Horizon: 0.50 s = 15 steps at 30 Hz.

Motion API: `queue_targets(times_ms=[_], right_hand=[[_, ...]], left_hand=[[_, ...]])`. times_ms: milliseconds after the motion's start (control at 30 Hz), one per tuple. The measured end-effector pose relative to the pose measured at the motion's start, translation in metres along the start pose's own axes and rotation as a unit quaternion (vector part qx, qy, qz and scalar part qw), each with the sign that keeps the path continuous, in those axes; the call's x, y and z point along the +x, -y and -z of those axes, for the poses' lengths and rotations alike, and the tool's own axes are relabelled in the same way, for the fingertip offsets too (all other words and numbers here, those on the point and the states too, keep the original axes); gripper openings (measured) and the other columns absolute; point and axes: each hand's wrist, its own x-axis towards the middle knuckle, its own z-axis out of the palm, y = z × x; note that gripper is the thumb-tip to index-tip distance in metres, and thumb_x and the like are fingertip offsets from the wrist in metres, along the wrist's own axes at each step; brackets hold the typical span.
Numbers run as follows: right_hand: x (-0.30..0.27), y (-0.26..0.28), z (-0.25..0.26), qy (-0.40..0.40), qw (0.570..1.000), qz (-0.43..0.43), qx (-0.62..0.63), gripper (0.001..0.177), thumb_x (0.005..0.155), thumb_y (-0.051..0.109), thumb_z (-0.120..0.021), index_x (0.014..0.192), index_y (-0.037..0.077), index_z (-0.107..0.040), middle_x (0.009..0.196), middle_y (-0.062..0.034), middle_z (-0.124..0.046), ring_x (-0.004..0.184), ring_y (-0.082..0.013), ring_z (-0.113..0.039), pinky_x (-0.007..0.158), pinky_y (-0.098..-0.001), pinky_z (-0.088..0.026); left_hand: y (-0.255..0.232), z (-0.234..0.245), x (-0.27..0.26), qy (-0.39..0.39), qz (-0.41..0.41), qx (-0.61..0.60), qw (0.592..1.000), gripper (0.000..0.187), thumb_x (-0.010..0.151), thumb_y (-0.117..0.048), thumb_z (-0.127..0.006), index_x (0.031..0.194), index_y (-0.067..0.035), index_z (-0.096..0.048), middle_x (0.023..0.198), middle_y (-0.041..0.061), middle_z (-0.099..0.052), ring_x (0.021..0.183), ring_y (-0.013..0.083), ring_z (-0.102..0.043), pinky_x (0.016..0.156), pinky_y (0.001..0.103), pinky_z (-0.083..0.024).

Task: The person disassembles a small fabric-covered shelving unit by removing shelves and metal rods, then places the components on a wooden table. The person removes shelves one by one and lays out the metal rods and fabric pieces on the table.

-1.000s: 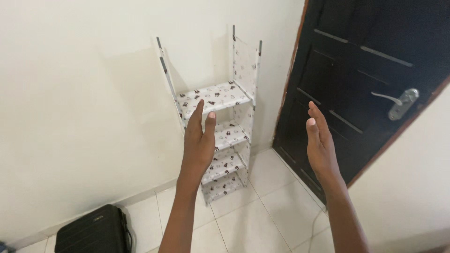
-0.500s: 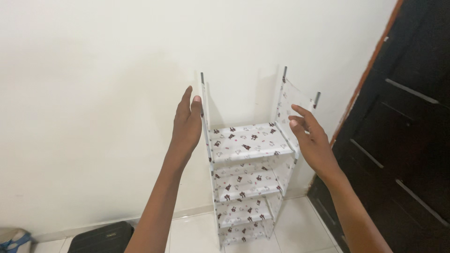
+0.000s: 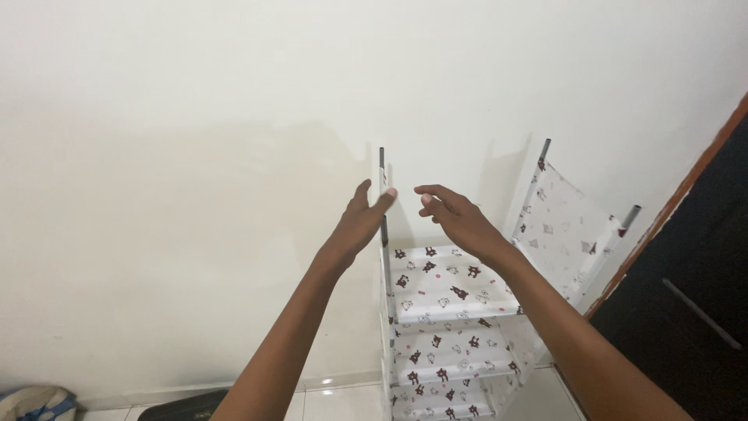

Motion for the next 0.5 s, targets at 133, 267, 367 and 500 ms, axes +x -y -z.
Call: queue_targets(times_ms=[133, 267, 367, 500], right_hand=[[0.069, -0.013, -0.02, 0.024, 0.999, -0.011, -0.034, 0.052, 0.095, 0.045, -0.052, 0.131, 0.012, -0.069, 0.115, -0.0083, -0.075, 0.108, -0.0202, -0.067, 0.096, -0.0374, -0.053], [0.121, -0.023, -0.036, 0.021, 1.0, 0.004, -0.013, 0.053, 0.089, 0.048, -0.059, 0.121, 0.009, -0.073, 0.103, -0.0071, -0.078, 0.099, -0.0212, -0.071, 0.088, -0.0375, -0.056], [0.146, -0.033, -0.044, -0.018, 0.987, -0.089, -0.134, 0.052, 0.091, 0.055, -0.059, 0.106, 0.006, -0.069, 0.078, -0.0099, -0.077, 0.073, -0.0247, -0.076, 0.077, -0.0375, -0.058], [0.174, -0.048, -0.056, 0.046, 0.972, -0.119, -0.196, 0.047, 0.089, 0.048, -0.062, 0.081, 0.001, -0.07, 0.065, -0.0115, -0.077, 0.055, -0.0203, -0.074, 0.064, -0.0368, -0.061]], left_hand=[[0.022, 0.017, 0.044, 0.049, -0.005, -0.02, 0.999, 0.111, 0.083, -0.069, -0.057, 0.16, -0.002, -0.015, 0.16, 0.034, -0.026, 0.151, 0.0429, -0.03, 0.119, 0.051, -0.03], [0.033, 0.024, 0.06, 0.089, -0.009, -0.016, 0.996, 0.123, 0.074, -0.069, -0.069, 0.162, -0.002, -0.014, 0.16, 0.036, -0.023, 0.151, 0.0463, -0.026, 0.119, 0.053, -0.028], [0.037, 0.009, 0.053, 0.095, -0.022, -0.036, 0.995, 0.128, 0.063, -0.061, -0.076, 0.162, -0.009, -0.016, 0.161, 0.031, -0.025, 0.149, 0.0442, -0.029, 0.116, 0.053, -0.031], [0.049, -0.004, 0.037, 0.088, -0.039, -0.096, 0.991, 0.131, 0.061, -0.056, -0.079, 0.161, -0.006, -0.011, 0.159, 0.032, -0.029, 0.149, 0.0436, -0.033, 0.116, 0.053, -0.035]])
